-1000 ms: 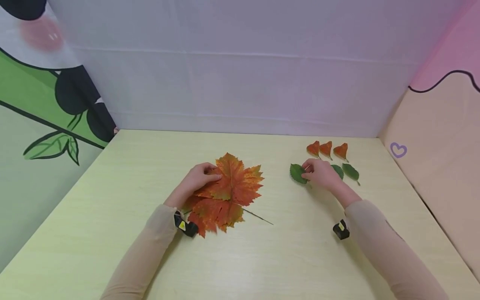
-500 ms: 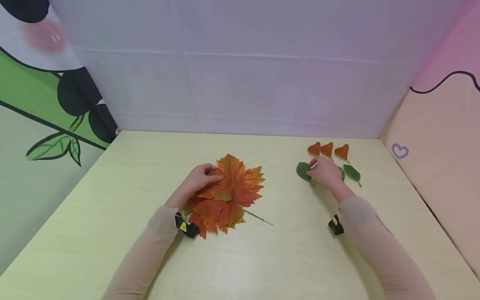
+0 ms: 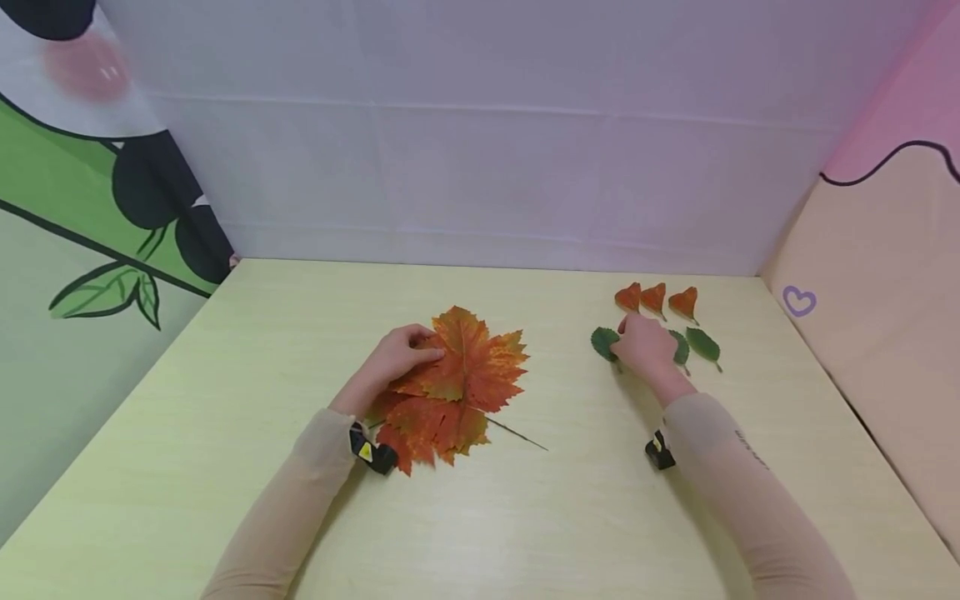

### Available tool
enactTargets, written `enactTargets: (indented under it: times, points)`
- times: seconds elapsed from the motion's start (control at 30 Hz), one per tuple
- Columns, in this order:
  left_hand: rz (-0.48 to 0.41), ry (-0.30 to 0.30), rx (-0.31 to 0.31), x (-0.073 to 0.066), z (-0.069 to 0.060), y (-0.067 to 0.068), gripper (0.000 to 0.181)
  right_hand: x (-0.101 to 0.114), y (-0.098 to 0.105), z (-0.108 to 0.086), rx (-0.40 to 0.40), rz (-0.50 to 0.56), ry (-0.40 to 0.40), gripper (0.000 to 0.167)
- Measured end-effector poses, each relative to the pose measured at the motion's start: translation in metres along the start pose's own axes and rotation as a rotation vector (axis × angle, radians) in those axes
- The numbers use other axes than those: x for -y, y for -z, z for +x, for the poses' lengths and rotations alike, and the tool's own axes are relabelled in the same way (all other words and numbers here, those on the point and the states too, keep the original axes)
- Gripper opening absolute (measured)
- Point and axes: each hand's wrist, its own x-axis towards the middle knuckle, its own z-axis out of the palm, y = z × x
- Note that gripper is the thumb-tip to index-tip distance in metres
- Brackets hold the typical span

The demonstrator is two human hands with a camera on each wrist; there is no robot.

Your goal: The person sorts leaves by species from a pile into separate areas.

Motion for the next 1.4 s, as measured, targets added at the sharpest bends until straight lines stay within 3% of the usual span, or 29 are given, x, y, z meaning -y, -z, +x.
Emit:
enactTargets:
  times: [0.27,0.57,0.9,1.07,1.13,1.4]
  points:
    - [-0.008,-0.025,0.003,-0.005,-0.004,0.001,0.041,0.012,-0.003,-0.009,-0.02,0.102,0.037,0.036]
    - [-0.058,-0.062,-0.036,-0.011,-0.005,0.001,0.033,0.023,-0.008,-0.022,0.032,0.281,0.093,0.035]
    - [-0.114,-0.081,-0.072,-0.018,-0.005,0.008,0.031,0.045,-0.025,-0.024,0.1,0.32,0.117,0.03]
    - [-0.275,-0.081,-0.046,-0.028,-0.006,0.018,0.032,0.061,-0.029,-0.025,0.135,0.307,0.161,0.028]
    - [-0.334,-0.08,-0.038,-0.031,-0.007,0.022,0.033,0.068,-0.031,-0.025,0.155,0.294,0.198,0.028]
    - [-0.394,-0.099,-0.073,-0.036,-0.006,0.041,0.033,0.093,-0.042,-0.018,0.194,0.27,0.401,0.033]
